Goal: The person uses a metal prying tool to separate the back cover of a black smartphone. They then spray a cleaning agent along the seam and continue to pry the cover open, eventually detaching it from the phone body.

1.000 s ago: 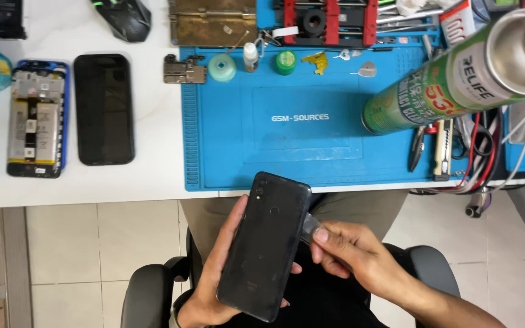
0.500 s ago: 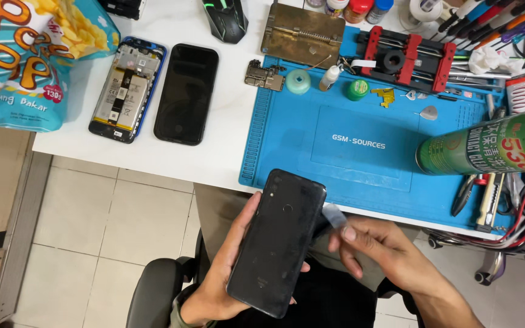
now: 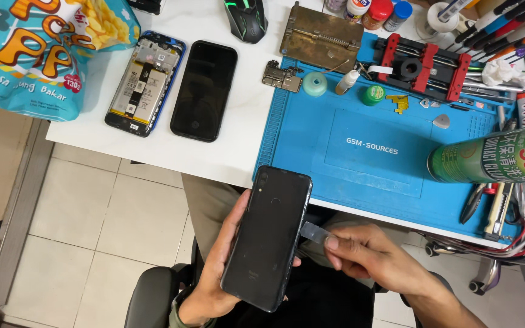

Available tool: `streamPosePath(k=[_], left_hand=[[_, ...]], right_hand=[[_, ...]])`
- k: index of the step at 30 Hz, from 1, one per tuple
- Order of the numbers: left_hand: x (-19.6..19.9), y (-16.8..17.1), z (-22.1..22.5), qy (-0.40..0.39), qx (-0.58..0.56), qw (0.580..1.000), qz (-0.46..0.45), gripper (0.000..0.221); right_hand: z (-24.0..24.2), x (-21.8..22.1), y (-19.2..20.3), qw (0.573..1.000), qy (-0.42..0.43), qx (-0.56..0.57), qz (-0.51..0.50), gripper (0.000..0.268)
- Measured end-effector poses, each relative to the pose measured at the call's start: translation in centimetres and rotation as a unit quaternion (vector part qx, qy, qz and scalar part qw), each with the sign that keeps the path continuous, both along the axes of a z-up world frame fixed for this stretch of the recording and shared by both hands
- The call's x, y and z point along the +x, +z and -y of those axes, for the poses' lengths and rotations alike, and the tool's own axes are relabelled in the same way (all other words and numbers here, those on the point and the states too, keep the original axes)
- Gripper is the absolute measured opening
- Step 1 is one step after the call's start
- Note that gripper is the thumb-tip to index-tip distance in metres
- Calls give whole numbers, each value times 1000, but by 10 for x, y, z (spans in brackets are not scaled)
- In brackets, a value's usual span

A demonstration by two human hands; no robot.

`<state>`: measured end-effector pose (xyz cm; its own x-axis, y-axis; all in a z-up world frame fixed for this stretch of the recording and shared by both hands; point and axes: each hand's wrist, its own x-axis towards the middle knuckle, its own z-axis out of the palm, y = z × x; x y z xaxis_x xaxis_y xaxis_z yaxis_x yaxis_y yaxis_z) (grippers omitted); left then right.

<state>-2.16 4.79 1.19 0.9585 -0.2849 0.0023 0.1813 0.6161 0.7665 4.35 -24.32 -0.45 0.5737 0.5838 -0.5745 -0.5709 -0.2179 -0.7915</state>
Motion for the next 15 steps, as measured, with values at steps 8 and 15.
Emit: streamPosePath(k=[8,15], left_hand=[[-12,-5,-7,-24,13,1000,-13,112],[-19,-17,-22,15,-34,992,-118,124]], right_hand=[[-8,18,3,1000,3,24,-13,45],[-28,77,22,984,128,-21,125,69]])
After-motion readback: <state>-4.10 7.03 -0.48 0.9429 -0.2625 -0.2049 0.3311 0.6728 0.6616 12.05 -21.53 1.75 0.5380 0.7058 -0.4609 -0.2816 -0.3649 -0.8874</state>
